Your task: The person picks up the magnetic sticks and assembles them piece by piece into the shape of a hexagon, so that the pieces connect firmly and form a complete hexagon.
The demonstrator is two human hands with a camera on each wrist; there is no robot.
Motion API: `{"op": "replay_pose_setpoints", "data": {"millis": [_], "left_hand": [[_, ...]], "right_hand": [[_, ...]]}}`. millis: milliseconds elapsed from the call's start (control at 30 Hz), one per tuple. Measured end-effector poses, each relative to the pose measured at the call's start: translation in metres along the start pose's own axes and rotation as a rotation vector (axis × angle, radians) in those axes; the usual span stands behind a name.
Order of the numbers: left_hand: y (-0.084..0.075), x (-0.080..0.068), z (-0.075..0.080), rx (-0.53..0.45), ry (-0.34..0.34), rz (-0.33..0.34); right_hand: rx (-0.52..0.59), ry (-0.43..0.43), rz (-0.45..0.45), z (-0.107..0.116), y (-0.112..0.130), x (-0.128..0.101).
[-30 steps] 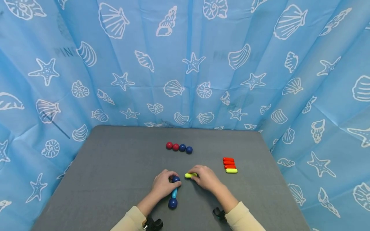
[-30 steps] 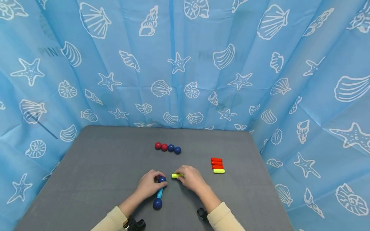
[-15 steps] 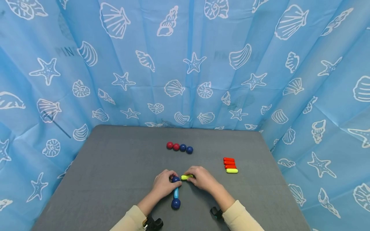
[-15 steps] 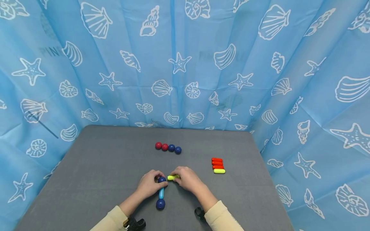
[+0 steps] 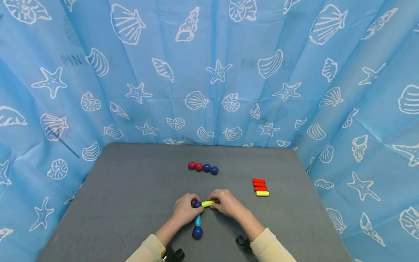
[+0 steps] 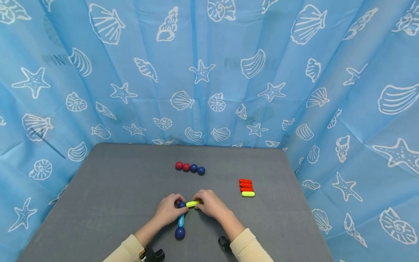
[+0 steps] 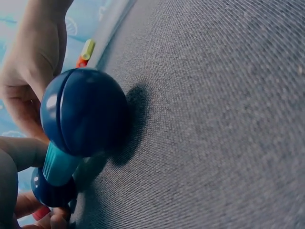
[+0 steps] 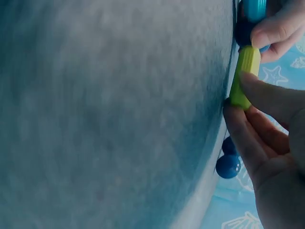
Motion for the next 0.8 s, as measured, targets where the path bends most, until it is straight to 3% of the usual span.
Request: {"op": "replay_pose_setpoints", "data": {"millis": [300,600,800], "left_hand": [[-0.004,-0.001,-0.001,0.066,0.031,-0.012],[-0.006,-0.001,-0.001,0.062,0.032,-0.035],[-0.005,-0.001,-0.001,0.072,-0.014,-0.029]], "right_hand": [[-0.013,-0.002,0.038,0.003,0.000,0.002],[0.024,-0.014,0.171,0.006,0.006,0.004],[0.073,-0.015,0.092,0.011,-0.001,0.009]]}}
Point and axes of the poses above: each hand's wrist, its own x-axis towards the middle knuckle, its own z-axis out of the back of the hand, y = z × x, the point moved 6 cm from there along x, towards the middle knuckle, and after that the axes turned 9 degrees about x, right-handed, at the moved point
